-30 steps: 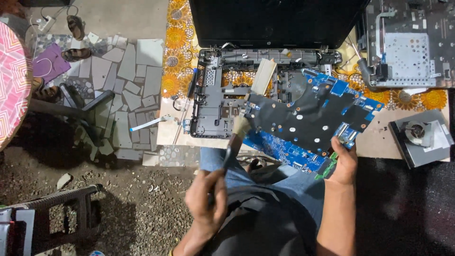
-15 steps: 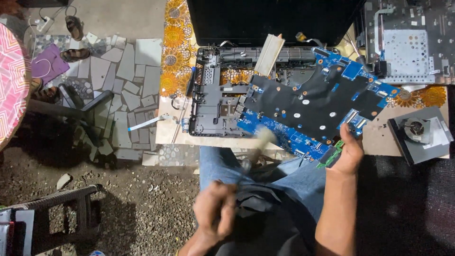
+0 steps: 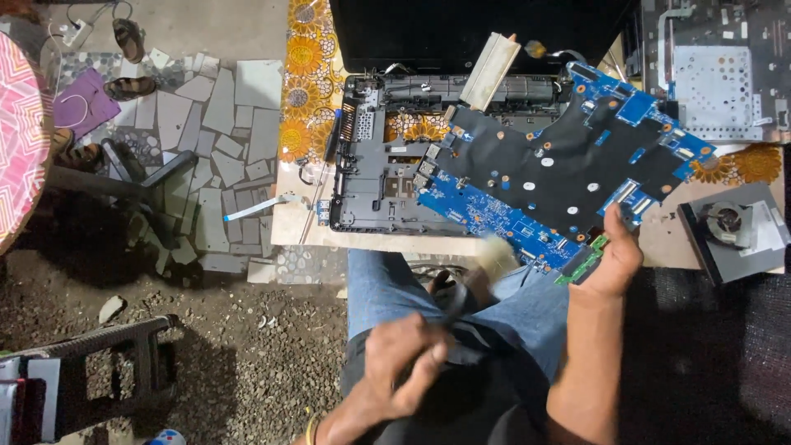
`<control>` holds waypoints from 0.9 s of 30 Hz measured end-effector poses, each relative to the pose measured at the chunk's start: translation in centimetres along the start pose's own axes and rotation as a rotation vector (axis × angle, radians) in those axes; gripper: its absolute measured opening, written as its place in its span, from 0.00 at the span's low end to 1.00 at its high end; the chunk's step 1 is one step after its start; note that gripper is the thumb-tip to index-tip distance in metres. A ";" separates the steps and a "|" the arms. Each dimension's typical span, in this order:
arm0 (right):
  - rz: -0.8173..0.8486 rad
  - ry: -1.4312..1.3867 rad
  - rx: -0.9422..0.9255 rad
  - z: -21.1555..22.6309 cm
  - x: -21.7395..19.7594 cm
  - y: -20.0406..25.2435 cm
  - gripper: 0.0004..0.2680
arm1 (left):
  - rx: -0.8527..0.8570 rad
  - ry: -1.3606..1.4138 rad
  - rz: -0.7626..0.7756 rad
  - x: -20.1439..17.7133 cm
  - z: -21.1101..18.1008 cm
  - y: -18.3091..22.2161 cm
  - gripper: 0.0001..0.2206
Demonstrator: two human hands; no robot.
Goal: Cleaning dust from a laptop motherboard, fan, and internal chassis using a handheld brush.
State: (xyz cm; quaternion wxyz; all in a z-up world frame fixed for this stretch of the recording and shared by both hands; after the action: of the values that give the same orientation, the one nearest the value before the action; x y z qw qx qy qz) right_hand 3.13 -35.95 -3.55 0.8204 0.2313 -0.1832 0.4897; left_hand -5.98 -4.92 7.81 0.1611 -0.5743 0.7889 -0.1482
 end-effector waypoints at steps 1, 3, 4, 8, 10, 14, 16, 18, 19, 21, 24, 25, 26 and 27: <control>-0.003 0.004 -0.003 -0.1 0.0 0.1 0.25 | 0.001 0.006 0.001 0.3 0.2 0.3 0.13; 0.028 -0.014 -0.024 -0.2 0.1 0.0 0.26 | 0.038 -0.193 -0.202 0.5 0.7 0.7 0.11; 0.031 -0.013 -0.030 -0.2 0.4 -0.2 0.26 | 0.044 -0.190 -0.204 0.6 0.6 0.3 0.11; 0.043 0.002 -0.007 -0.6 1.7 -0.5 0.24 | -0.023 -0.022 -0.065 1.2 -0.3 -0.9 0.13; 0.052 0.019 0.021 -0.2 3.2 0.2 0.25 | 0.010 0.068 -0.055 1.3 -0.7 -1.0 0.15; -0.060 0.077 0.106 0.0 5.7 1.5 0.27 | -0.077 -0.115 -0.126 0.7 -0.4 -1.8 0.09; -0.046 0.105 0.059 -0.8 5.2 0.7 0.26 | -0.054 -0.048 -0.055 1.0 -0.7 -2.5 0.11; -0.194 0.244 0.017 -1.9 3.4 -0.1 0.23 | 0.039 -0.047 -0.124 1.1 -1.7 -2.5 0.13; -0.197 0.243 0.019 -1.6 4.0 0.1 0.23 | 0.036 -0.047 -0.121 1.0 -1.4 -2.8 0.13; -0.009 -0.019 0.099 -1.3 5.6 0.6 0.23 | -0.018 -0.061 -0.039 1.0 -0.8 -3.2 0.09; -0.172 0.125 0.167 -1.5 4.1 0.3 0.22 | 0.046 0.027 0.023 1.6 -2.2 -3.1 0.17; -0.174 0.125 0.170 -1.9 3.4 0.0 0.22 | 0.042 0.028 0.024 1.6 -2.1 -3.4 0.17; -0.093 0.204 0.046 -2.1 3.0 -0.3 0.22 | 0.084 -0.031 0.049 1.6 -2.2 -3.6 0.12; -0.011 0.281 -0.082 -2.3 2.6 -0.7 0.22 | 0.129 -0.091 0.074 1.6 -2.1 -3.8 0.08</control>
State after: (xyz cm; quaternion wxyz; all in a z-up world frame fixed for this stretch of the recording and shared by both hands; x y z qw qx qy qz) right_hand 5.08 -33.12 -4.20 0.8493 0.1276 -0.0850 0.5051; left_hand -4.06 -7.47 11.19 0.2388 -0.5391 0.7903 -0.1667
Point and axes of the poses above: each hand's wrist, its own y-axis away from the middle knuckle, its own x-axis out of the palm, z = x × y, the point moved 2 cm from there along -y, towards the middle knuckle, and after that the axes turned 8 degrees about y, right-handed, at the moved point
